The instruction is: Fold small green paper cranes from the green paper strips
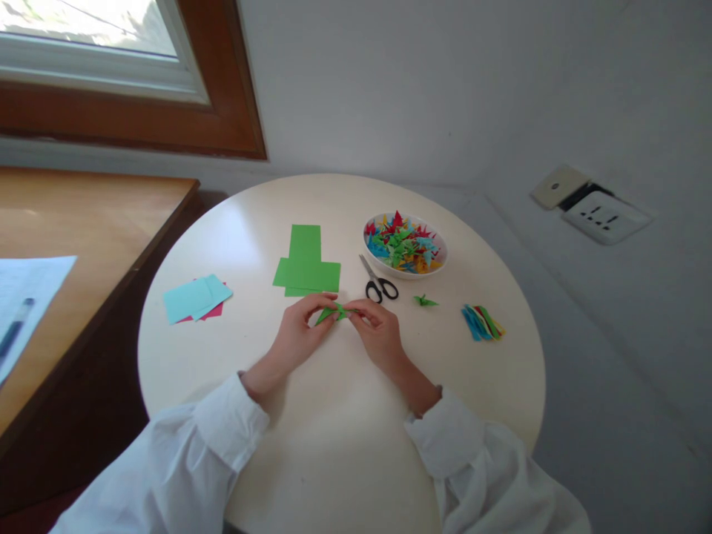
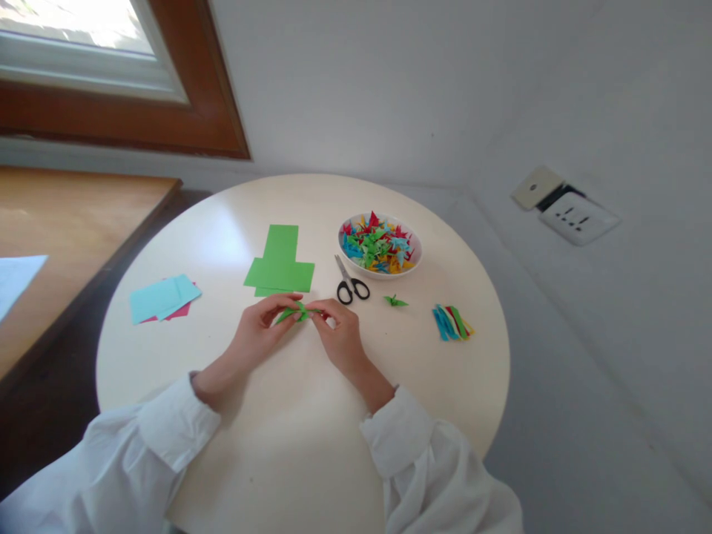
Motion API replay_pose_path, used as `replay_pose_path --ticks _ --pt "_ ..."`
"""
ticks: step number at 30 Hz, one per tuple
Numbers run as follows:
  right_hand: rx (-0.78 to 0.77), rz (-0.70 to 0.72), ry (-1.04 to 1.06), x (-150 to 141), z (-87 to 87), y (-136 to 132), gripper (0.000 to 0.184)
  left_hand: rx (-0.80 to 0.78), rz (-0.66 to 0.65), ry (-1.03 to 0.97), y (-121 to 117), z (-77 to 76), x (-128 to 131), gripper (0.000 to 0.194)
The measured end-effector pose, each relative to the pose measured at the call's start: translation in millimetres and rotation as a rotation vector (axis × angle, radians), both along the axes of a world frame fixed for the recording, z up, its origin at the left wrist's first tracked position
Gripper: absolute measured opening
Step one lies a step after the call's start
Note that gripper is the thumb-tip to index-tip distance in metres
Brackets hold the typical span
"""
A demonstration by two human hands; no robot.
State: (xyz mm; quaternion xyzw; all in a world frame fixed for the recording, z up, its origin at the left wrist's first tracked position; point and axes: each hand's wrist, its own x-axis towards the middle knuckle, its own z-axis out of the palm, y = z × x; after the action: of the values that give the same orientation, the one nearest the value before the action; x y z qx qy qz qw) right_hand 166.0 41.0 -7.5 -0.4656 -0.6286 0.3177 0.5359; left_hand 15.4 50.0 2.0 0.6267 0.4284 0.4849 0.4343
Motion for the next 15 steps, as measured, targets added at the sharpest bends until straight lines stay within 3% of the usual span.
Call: replay_pose_path --ticks 6,15 --pt "0.05 0.004 -0.019 0.6 -0.6 -0.1 0.017 -0.061 -0.076 -0.046 1.8 1.5 0.3 0.014" --pt "0.094 0.034 -0.068 -0.8 3.8 -2.1 0.012 0.021 -0.019 0.056 -0.6 6.5 -2.0 0.008"
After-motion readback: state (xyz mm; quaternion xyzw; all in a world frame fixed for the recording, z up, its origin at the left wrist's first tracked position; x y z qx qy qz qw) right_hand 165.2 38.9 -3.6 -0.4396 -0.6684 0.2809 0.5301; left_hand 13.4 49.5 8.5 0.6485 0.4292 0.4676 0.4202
